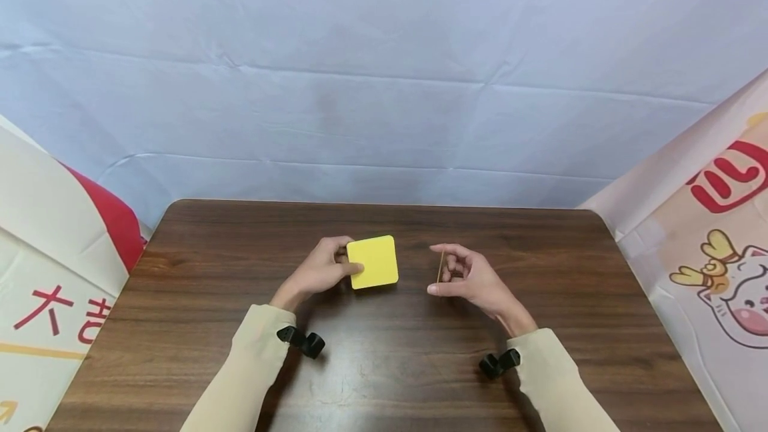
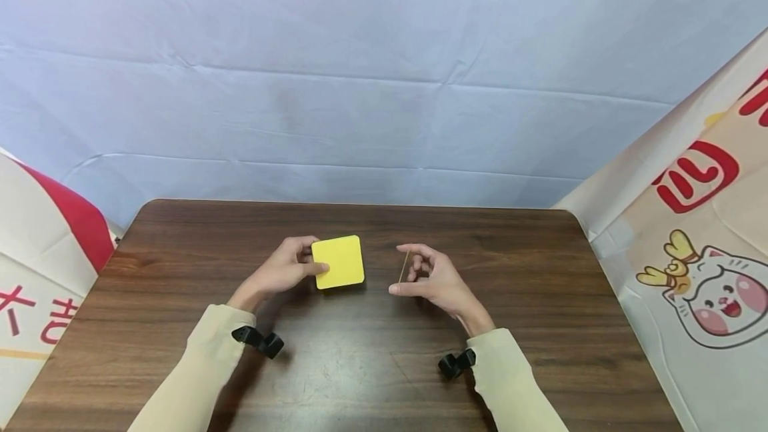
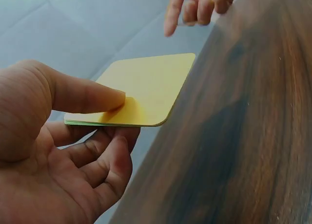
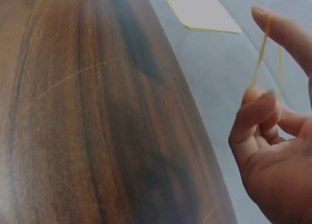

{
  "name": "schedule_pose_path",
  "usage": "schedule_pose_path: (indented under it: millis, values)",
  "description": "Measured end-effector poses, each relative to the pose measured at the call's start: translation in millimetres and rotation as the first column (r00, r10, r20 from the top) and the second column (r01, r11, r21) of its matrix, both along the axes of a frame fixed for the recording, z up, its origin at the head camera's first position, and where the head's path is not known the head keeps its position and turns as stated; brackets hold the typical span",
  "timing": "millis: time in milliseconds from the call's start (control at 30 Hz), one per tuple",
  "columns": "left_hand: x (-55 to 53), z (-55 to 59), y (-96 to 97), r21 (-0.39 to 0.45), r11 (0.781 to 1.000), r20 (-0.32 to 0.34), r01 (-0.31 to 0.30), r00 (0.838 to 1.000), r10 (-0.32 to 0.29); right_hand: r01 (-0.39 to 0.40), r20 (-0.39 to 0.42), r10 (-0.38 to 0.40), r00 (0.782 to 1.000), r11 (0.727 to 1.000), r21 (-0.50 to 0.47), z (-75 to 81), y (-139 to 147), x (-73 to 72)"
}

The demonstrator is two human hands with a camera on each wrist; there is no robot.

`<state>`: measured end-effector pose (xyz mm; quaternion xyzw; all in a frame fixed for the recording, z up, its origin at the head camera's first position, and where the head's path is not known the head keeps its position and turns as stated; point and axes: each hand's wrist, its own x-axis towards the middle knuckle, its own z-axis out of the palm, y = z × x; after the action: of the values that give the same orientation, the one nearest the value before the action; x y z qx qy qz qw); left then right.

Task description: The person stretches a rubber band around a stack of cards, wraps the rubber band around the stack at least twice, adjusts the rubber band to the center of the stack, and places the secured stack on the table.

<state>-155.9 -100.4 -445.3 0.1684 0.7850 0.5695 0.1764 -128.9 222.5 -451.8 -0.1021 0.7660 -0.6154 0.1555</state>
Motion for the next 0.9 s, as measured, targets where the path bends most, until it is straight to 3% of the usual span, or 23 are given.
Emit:
schedule_pose_path:
  millis: [167,300,433,733,900]
  values:
    - [4.3,8.9,2.0,0.015,1.000,-0.046,0.007,0.999,-0.007,-0.061,-0.108,0.075,0.991,0.990,0.131,5.7,-8.7,3.3]
    - [7.0,14.9,5.0,0.040,0.999,-0.048,0.021,0.999,-0.019,-0.079,-0.220,0.137,0.966,0.965,0.252,11.4,-17.3,6.4]
    - [9.3,20.1,7.7,0.072,0.996,-0.040,0.044,0.998,-0.041,-0.093,-0.297,0.182,0.937,0.952,0.290,20.4,-26.7,7.5]
    - [10.0,24.0,8.7,0.203,0.972,0.055,0.118,0.990,-0.131,-0.132,-0.375,0.263,0.889,0.931,0.339,30.6,-39.4,3.9]
    - [9.3,24.9,8.2,0.285,0.952,0.124,0.114,0.980,-0.155,-0.163,-0.375,0.292,0.880,0.927,0.338,30.3,-41.2,3.5]
